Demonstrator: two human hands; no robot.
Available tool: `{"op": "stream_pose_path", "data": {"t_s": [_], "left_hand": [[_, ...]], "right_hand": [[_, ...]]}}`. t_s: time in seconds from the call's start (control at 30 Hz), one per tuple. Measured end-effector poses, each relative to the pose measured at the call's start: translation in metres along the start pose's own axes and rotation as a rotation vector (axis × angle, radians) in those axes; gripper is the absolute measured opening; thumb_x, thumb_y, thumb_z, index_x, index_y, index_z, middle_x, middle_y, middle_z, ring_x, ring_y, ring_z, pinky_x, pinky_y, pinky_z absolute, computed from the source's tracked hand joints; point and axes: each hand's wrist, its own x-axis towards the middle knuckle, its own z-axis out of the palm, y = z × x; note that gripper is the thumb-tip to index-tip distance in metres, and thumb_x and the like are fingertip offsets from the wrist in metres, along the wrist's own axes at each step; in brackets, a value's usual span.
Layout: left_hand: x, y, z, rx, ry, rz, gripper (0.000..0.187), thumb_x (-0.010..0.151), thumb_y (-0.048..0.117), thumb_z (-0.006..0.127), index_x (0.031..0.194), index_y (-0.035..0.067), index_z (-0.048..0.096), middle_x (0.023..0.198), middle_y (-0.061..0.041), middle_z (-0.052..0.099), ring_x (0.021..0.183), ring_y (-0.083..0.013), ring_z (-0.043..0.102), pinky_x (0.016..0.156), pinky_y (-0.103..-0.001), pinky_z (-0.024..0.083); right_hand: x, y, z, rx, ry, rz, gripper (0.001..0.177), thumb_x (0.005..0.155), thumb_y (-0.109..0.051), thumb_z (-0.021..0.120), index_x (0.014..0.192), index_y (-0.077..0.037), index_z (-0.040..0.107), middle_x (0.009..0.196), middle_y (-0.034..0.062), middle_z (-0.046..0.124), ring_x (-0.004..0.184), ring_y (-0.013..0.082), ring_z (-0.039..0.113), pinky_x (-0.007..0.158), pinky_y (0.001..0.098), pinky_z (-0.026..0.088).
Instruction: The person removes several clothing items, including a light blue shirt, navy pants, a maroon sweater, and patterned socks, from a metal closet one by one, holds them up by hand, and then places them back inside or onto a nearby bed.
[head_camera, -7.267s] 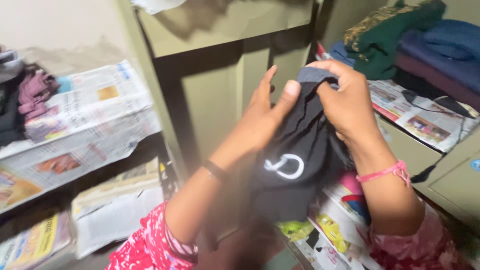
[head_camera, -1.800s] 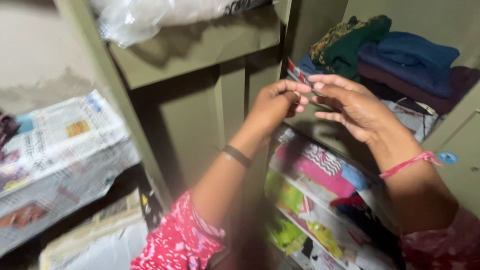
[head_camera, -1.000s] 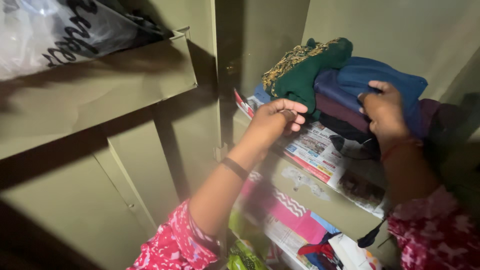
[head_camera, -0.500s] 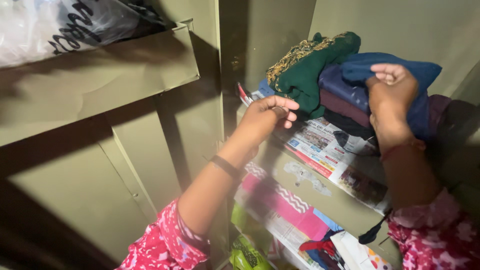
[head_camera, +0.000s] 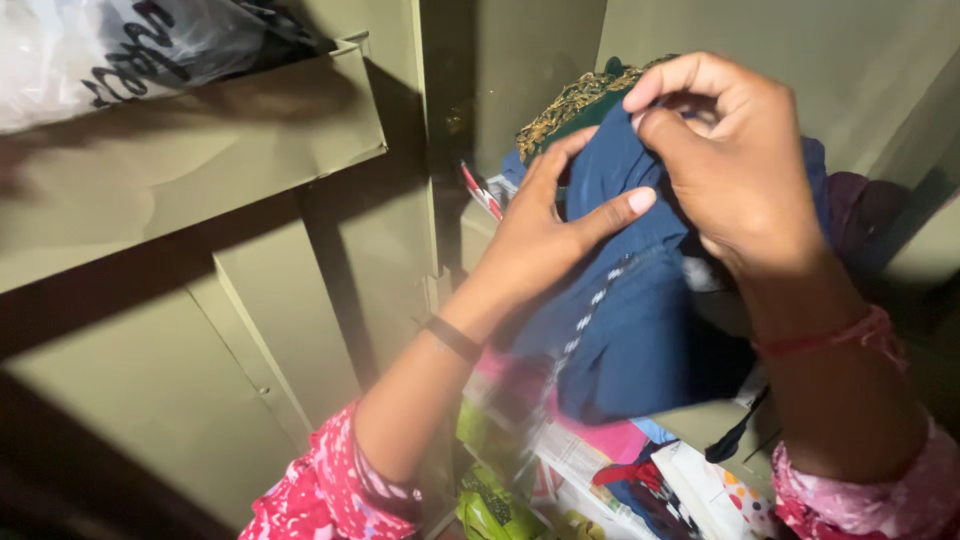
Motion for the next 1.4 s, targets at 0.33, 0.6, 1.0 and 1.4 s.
{"op": "stream_pose_path", "data": {"t_s": [0.33, 0.6, 1.0, 1.4], "left_hand": [[-0.028, 0.020, -0.043, 0.166, -0.067, -0.292, 0.044, 0.099, 0.039, 0.061, 0.124, 0.004, 0.072, 0.097, -0.004, 0.078, 0.089, -0.0121, 0.071, 0.086, -0.030, 0.057], [-0.041, 0.019, -0.080, -0.054, 0.342, -0.221, 0.040, 0.107, 0.034, 0.052, 0.122, 0.001, 0.070, 0.105, -0.004, 0.077, 0.093, -0.0098, 0.066, 0.088, -0.030, 0.054], [-0.053, 0.054, -0.074, 0.769, 0.395, 0.091, 0.041, 0.094, 0.030, 0.075, 0.129, 0.013, 0.064, 0.110, -0.010, 0.063, 0.104, -0.0282, 0.059, 0.091, -0.042, 0.047], [-0.065, 0.034, -0.069, 0.516, -0.263, -0.272, 0.094, 0.074, 0.006, 0.070, 0.158, 0.023, 0.031, 0.118, -0.024, 0.062, 0.104, -0.0374, 0.065, 0.088, -0.045, 0.052]], "right_hand": [[-0.002, 0.009, 0.029, 0.190, -0.055, 0.187, 0.011, 0.096, 0.008, 0.063, 0.103, 0.000, 0.067, 0.098, 0.0038, 0.068, 0.090, 0.0095, 0.065, 0.084, 0.0220, 0.054], [-0.040, -0.002, 0.077, 0.033, -0.523, -0.009, 0.089, 0.080, -0.006, 0.082, 0.155, -0.002, 0.033, 0.145, 0.0107, 0.051, 0.132, 0.0163, 0.049, 0.107, 0.0328, 0.041], [-0.035, 0.020, 0.099, 0.220, -0.121, 0.296, 0.024, 0.097, -0.002, 0.070, 0.121, 0.000, 0.071, 0.106, 0.0035, 0.071, 0.093, 0.0076, 0.065, 0.080, 0.0225, 0.054], [-0.027, 0.045, 0.067, 0.416, 0.114, 0.499, 0.013, 0.091, -0.003, 0.068, 0.104, -0.004, 0.071, 0.099, 0.0042, 0.070, 0.092, 0.0104, 0.065, 0.083, 0.0248, 0.052]]}}
